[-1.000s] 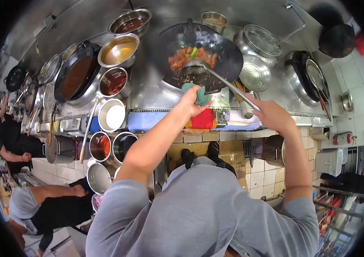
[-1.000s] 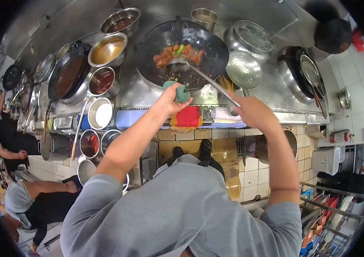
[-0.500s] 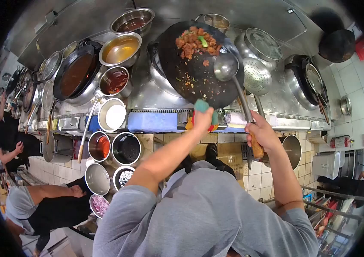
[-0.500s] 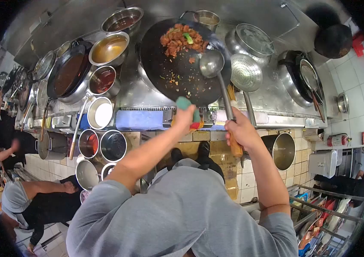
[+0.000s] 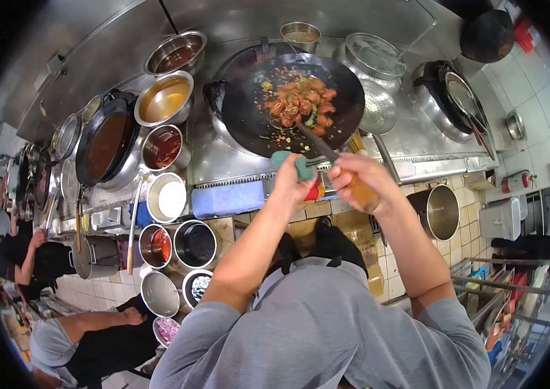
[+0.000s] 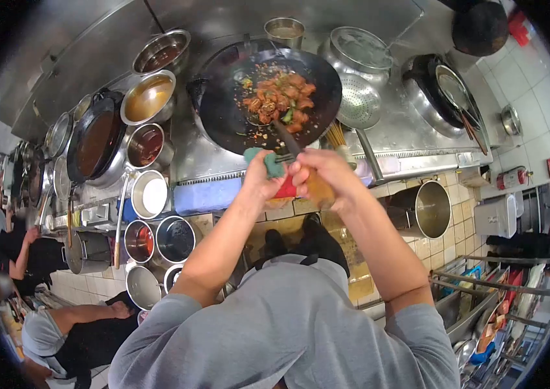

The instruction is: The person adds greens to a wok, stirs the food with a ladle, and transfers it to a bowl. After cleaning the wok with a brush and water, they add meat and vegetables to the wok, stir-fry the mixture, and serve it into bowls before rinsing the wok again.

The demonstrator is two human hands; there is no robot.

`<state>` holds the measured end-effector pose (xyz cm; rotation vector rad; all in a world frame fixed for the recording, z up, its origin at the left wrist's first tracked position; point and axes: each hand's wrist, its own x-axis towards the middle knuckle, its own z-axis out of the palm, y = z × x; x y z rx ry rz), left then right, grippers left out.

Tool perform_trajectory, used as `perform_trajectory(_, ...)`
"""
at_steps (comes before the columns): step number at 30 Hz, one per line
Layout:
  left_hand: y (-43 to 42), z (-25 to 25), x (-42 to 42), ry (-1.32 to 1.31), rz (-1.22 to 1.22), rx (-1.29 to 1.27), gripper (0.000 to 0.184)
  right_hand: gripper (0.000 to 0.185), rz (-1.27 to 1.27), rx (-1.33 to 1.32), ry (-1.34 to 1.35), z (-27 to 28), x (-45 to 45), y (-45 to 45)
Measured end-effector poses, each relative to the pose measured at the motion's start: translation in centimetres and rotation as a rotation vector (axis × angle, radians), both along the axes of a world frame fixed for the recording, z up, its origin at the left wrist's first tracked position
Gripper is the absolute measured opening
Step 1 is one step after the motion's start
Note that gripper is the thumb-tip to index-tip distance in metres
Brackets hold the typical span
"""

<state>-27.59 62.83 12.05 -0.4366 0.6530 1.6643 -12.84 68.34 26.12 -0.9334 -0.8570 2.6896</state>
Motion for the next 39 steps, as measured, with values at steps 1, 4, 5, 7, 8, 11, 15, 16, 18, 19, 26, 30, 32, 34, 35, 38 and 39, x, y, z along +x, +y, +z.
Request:
perform_trajectory(1,-0.2,-0.4,-0.7,0.025,-0.007,-0.024,0.013,0.016,-0.004,0.173,-0.156,0.2,0.2,-1.4)
perform_trajectory(4,-1.3,-1.1,-1.4,0.102,-0.059,-0.053,0.018,0.04,0.026,0.221,-0.252,-3.1,2.0,-4.2)
perform_trajectory(5,-1.8,1.5,-0.9,0.165,-0.147,-0.2,0.02,0.055,0.036,0.161,-0.205,-4.2,2.8,-4.4)
perform_trajectory(7,-2.0,2.6,-0.8,0.186,-0.287,-0.348,0.026,0.053,0.021,0.063,-0.14,-6.3,4.3,-4.3)
perform_trajectory(8,-1.7,0.4,-0.9,0.187,-0.296,-0.354,0.026,0.052,0.011,-0.028,-0.07,-6.9,4.8,-4.4)
perform_trajectory(11,-0.4,-5.8,-0.8,0.144,-0.272,-0.164,0.01,0.04,-0.003,-0.047,-0.059,-8.5,5.3,-5.0)
perform_trajectory(15,-0.6,-5.5,0.0,0.163,-0.174,-0.114,0.008,0.023,0.016,-0.238,0.083,-9.6,6.2,-4.8)
perform_trajectory(16,-1.0,-5.3,0.0,0.177,-0.183,-0.107,0.008,0.023,0.008,-0.231,0.098,-10.0,6.2,-4.7)
perform_trajectory(18,-1.0,-5.9,-0.5,0.166,-0.121,-0.138,0.007,0.019,0.019,-0.253,0.125,-10.2,5.8,-3.7)
perform_trajectory(19,-0.8,-6.2,-0.8,0.131,-0.125,-0.128,0.007,0.027,-0.005,-0.2,0.07,-9.9,5.1,-3.2)
perform_trajectory(26,-0.3,-6.9,-2.2,0.196,-0.123,-0.146,0.007,0.03,-0.064,-0.104,0.177,-11.0,6.2,-5.8)
perform_trajectory(30,-0.1,-5.4,-4.3,0.192,-0.152,-0.089,0.009,0.022,-0.01,-0.316,0.347,-12.1,5.0,-3.9)
perform_trajectory(32,-0.3,-3.2,-4.1,0.208,-0.087,-0.166,0.01,0.021,0.011,-0.308,0.389,-11.6,6.3,-3.7)
perform_trajectory(34,-1.9,-2.1,-3.0,0.221,-0.121,-0.158,0.013,0.026,-0.026,-0.301,0.372,-9.4,8.7,-4.9)
perform_trajectory(35,-3.0,-1.7,-2.1,0.231,-0.144,-0.161,0.014,0.03,-0.032,-0.287,0.386,-7.4,10.7,-5.8)
perform_trajectory(38,-7.1,-1.1,2.0,0.34,-0.205,-0.182,0.013,0.037,-0.058,-0.209,0.469,-5.3,17.4,-8.8)
perform_trajectory(39,-8.6,-1.0,3.6,0.357,-0.275,-0.189,0.013,0.037,-0.105,-0.2,0.47,-4.9,19.5,-10.1)
